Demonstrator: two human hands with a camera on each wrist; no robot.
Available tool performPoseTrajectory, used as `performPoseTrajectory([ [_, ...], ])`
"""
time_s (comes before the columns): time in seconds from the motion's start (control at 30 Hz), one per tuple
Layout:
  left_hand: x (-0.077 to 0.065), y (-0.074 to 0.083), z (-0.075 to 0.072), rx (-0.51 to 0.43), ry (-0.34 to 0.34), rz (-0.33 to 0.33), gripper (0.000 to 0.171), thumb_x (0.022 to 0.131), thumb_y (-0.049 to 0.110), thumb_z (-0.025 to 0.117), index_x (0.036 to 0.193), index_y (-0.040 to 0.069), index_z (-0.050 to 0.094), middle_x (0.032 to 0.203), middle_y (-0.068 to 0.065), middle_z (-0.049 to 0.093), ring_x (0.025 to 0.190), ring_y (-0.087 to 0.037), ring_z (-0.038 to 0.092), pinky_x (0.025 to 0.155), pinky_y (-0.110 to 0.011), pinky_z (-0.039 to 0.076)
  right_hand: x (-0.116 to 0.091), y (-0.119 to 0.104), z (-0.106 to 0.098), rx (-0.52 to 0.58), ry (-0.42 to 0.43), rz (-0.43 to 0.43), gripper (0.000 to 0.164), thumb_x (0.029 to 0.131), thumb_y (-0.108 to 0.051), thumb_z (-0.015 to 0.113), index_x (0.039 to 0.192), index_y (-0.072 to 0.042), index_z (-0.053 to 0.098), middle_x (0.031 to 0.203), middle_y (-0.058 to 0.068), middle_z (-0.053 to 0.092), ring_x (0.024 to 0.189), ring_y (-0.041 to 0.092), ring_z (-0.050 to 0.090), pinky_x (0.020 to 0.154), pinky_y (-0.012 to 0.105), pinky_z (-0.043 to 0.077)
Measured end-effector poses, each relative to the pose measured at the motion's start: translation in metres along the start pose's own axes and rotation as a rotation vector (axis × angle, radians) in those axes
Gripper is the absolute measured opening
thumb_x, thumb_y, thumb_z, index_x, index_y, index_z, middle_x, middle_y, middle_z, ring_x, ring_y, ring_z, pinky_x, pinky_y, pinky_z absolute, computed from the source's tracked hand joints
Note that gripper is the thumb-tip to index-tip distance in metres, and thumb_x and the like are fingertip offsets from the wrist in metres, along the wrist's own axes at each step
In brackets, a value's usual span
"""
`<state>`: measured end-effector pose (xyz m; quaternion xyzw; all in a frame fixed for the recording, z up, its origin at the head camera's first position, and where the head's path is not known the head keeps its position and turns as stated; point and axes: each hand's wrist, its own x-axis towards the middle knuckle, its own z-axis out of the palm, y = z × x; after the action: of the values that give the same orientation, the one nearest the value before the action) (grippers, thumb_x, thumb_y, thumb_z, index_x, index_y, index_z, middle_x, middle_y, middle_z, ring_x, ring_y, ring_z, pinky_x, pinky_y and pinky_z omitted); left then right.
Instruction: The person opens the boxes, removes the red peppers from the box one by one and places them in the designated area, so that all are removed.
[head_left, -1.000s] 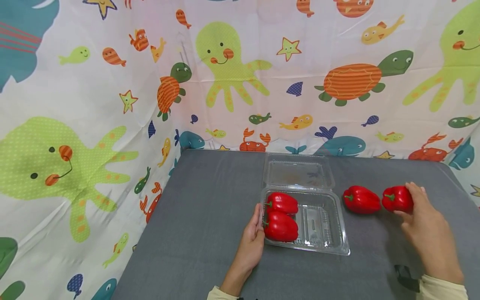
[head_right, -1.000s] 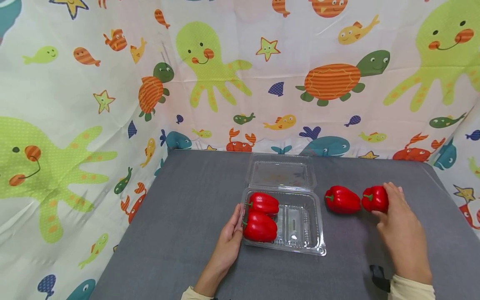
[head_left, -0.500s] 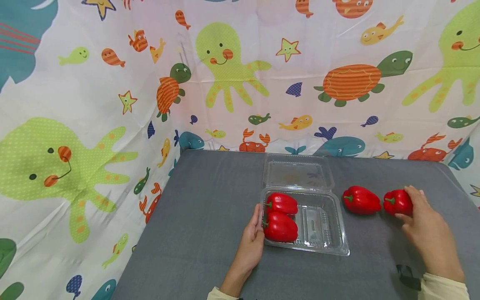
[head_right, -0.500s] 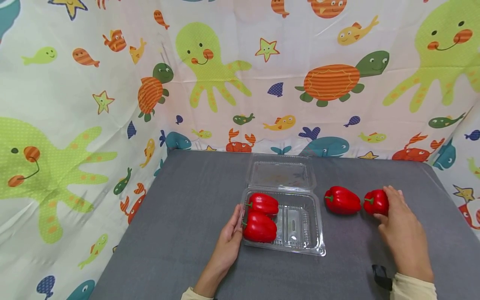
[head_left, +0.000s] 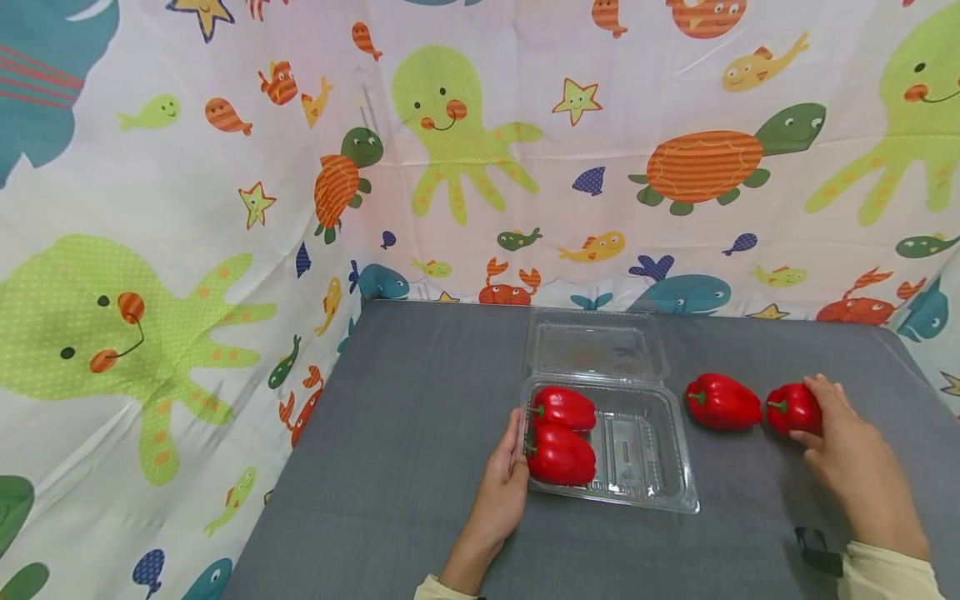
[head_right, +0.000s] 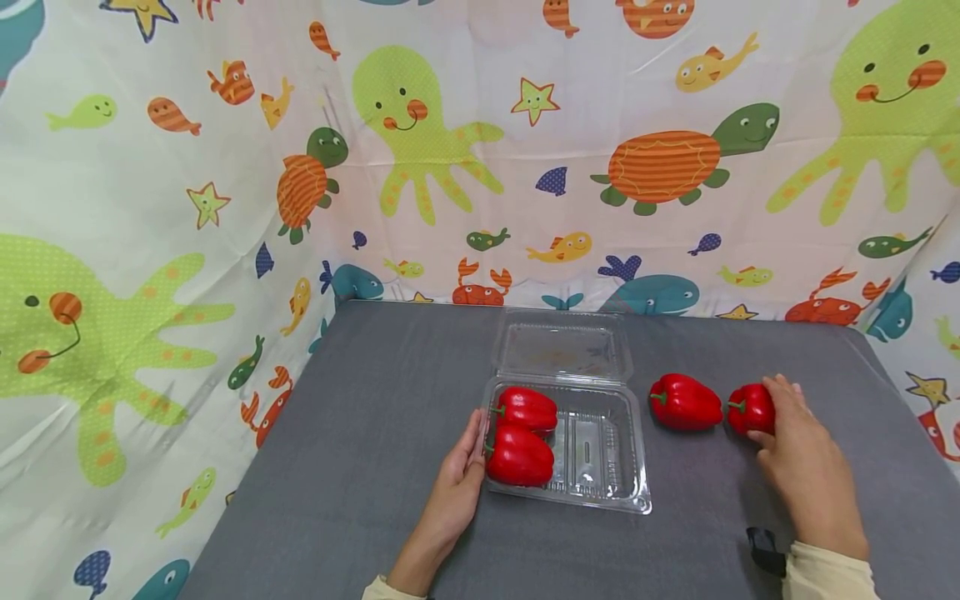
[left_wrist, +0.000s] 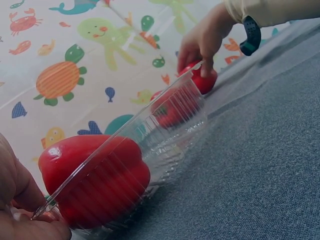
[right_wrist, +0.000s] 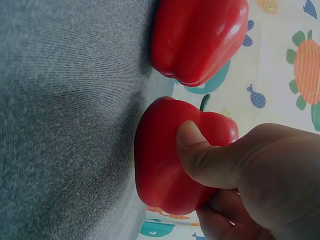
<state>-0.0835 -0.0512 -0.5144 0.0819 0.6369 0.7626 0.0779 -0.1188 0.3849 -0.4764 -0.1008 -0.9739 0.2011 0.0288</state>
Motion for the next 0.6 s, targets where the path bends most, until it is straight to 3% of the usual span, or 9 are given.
performPoseTrajectory([
  [0.37,-0.0011,0.0009,0.0007,-0.002,0.004,-0.004,0.069,0.107,-0.008,0.035,0.170,0.004,0.009,0.178,-0.003,0.013,0.163,-0.022,0.010,0.124,-0.027,0.022,0.0036,0.0032,0.0041,-0.006,-0.033,0.004,0.106,0.083,0.008,0.081,0.165,0.004,0.013,0.164,0.039,0.009,0.151,0.060,0.010,0.096,0.084,0.034],
  [0.6,-0.0001,0.0016,0.0008,-0.007,0.004,-0.012,0.069,0.107,-0.008,0.035,0.170,0.005,0.008,0.178,-0.002,0.013,0.163,-0.020,0.010,0.124,-0.028,0.022,0.0070,0.0070,0.0025,0.006,-0.065,-0.013,0.108,0.084,0.006,0.080,0.165,0.005,0.009,0.164,0.039,0.002,0.153,0.057,0.002,0.100,0.085,0.028],
])
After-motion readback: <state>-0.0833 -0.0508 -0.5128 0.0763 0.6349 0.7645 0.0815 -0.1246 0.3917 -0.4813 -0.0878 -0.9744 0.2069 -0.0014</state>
